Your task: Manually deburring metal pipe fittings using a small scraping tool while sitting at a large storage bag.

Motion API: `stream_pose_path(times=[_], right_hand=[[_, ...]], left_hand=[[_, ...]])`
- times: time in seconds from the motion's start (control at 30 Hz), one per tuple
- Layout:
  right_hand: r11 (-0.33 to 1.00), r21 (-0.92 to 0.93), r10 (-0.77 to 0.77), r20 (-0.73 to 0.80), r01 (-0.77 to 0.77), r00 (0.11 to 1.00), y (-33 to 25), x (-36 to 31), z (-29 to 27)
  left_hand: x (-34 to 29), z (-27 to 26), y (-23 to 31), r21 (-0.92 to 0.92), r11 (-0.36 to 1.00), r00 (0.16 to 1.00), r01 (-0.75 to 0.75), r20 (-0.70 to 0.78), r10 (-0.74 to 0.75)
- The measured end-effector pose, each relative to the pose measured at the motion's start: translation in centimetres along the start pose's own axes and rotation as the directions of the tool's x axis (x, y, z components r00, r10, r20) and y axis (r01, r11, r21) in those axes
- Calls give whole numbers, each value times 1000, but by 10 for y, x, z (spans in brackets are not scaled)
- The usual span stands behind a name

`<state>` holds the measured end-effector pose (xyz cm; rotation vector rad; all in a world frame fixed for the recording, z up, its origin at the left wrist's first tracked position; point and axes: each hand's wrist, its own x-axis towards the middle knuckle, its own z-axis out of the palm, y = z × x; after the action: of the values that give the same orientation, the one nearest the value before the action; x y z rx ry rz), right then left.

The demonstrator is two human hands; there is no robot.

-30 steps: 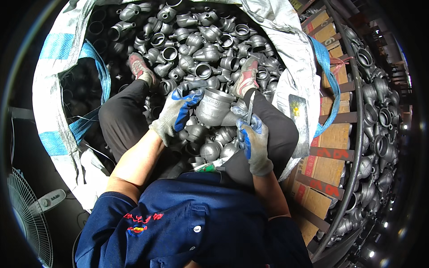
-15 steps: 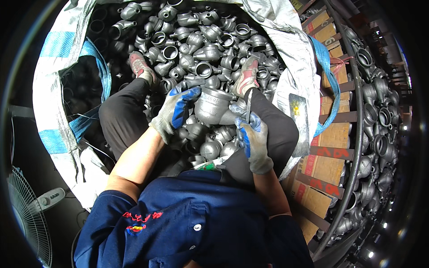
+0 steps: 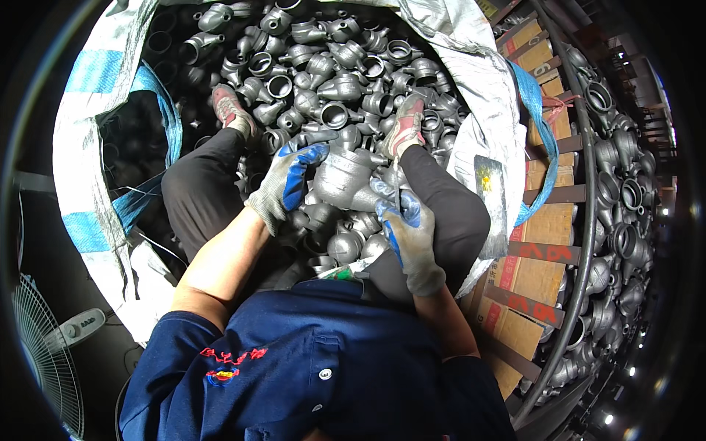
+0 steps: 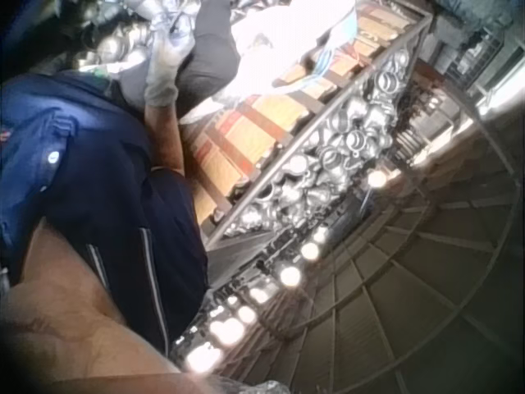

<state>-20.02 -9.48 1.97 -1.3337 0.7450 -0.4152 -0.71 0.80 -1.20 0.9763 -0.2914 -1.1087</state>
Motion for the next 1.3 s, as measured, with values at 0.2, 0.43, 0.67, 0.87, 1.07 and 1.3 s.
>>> stream_pose_path(times=[0.2,0.43,0.67,0.87,1.07,1.3], right_hand=[[1000,-3,-14,22,14,1000,9,-1,0],[978,172,117,16,-118,993,-2,8,5],[978,149,141,24,-143,990,0,9,2],[984,129,122,49,-127,991,-4,8,0],[965,235,122,-19,-115,992,-8,17,8],[977,212,28,-17,-23,999,-10,27,-11]], left_hand=[[4,-3,0,-31,998,994,-55,-93,51],[0,4,3,-64,998,990,-2,-142,-7],[3,2,8,31,999,999,-40,-12,41],[6,-2,1,-144,990,987,8,-156,-30],[0,-25,-13,472,815,935,-337,65,349],[12,-1,-1,84,996,988,-40,-145,52]])
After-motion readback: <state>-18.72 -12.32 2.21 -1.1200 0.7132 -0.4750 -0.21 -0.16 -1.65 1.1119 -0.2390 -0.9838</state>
